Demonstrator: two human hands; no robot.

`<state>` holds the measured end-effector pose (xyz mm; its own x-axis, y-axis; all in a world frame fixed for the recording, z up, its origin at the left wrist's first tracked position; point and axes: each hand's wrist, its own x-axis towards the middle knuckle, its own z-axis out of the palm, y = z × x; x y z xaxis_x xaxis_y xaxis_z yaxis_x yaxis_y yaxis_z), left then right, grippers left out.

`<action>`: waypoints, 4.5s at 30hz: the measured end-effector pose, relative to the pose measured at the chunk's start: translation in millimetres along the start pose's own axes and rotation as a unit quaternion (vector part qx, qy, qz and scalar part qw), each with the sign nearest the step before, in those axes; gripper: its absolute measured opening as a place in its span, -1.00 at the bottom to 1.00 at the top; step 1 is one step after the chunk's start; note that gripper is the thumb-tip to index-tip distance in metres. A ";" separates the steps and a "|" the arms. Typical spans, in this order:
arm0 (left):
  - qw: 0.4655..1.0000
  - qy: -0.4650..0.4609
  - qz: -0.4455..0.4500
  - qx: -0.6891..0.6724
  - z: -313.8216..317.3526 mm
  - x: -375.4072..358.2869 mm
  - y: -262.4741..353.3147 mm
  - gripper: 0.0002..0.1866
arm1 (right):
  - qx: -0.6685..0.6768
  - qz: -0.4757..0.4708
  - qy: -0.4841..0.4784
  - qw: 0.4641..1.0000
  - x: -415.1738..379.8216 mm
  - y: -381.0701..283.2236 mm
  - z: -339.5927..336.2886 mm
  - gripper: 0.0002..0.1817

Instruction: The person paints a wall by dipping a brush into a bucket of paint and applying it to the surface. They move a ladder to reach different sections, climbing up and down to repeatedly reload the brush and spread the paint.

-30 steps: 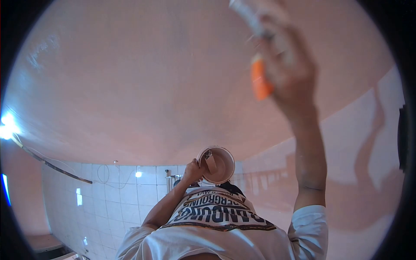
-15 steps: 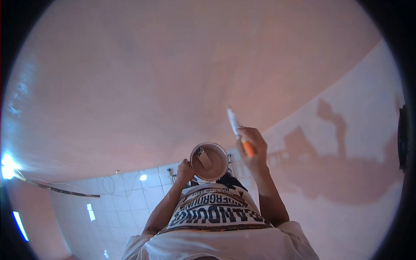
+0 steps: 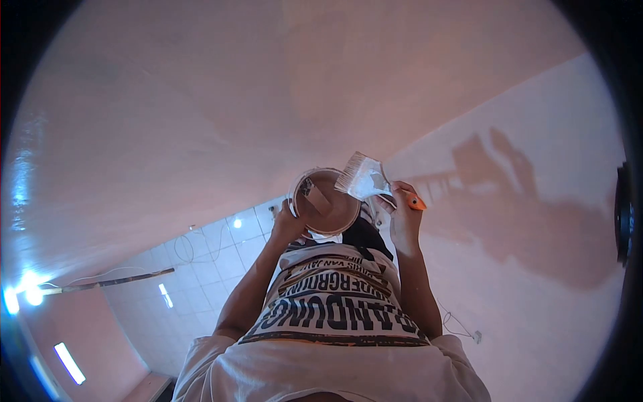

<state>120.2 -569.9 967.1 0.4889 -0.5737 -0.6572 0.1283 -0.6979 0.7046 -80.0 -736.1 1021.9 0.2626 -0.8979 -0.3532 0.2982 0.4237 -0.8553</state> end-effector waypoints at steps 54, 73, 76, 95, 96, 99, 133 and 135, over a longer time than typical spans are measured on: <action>0.998 0.012 0.053 0.010 -4.2 -3.3 6.0 -0.30 | -0.413 -0.132 -0.171 0.885 5.5 31.2 25.6 -0.90; 0.999 0.001 0.018 -0.028 -7.9 17.0 -11.7 -0.33 | 0.168 0.149 -0.075 0.972 12.8 101.2 -81.0 -0.77; 0.997 0.020 0.067 -0.025 -0.1 39.7 -49.8 -0.37 | 0.217 0.146 -0.076 0.962 10.7 100.2 -84.6 -0.77; 0.993 -0.036 0.017 -0.111 -5.5 16.6 -21.2 -0.36 | -0.486 -0.559 -0.447 0.501 43.1 -218.9 126.9 -0.71; 0.995 -0.028 0.024 -0.093 -6.6 15.4 -17.5 -0.36 | -0.481 -0.575 -0.432 0.500 35.6 -240.8 135.3 -0.70; 0.997 -0.016 0.035 -0.072 -6.4 13.8 -16.2 -0.35 | -0.433 -0.623 -0.334 0.559 -7.9 -300.9 159.3 -0.67; 0.987 -0.084 0.046 -0.133 -7.3 40.2 -47.9 -0.45 | -0.364 -0.905 -0.061 0.210 -5.6 -430.6 187.0 -0.73; 0.985 -0.096 0.053 -0.135 -7.7 40.4 -44.2 -0.47 | -0.415 -0.880 -0.079 0.218 27.6 -410.1 170.4 -0.57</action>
<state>140.9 -558.9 911.5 0.3436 -0.7259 -0.5958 0.3218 -0.5051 0.8009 -38.7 -914.3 1427.6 0.4603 0.4591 0.7599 -0.1865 -0.7868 0.5883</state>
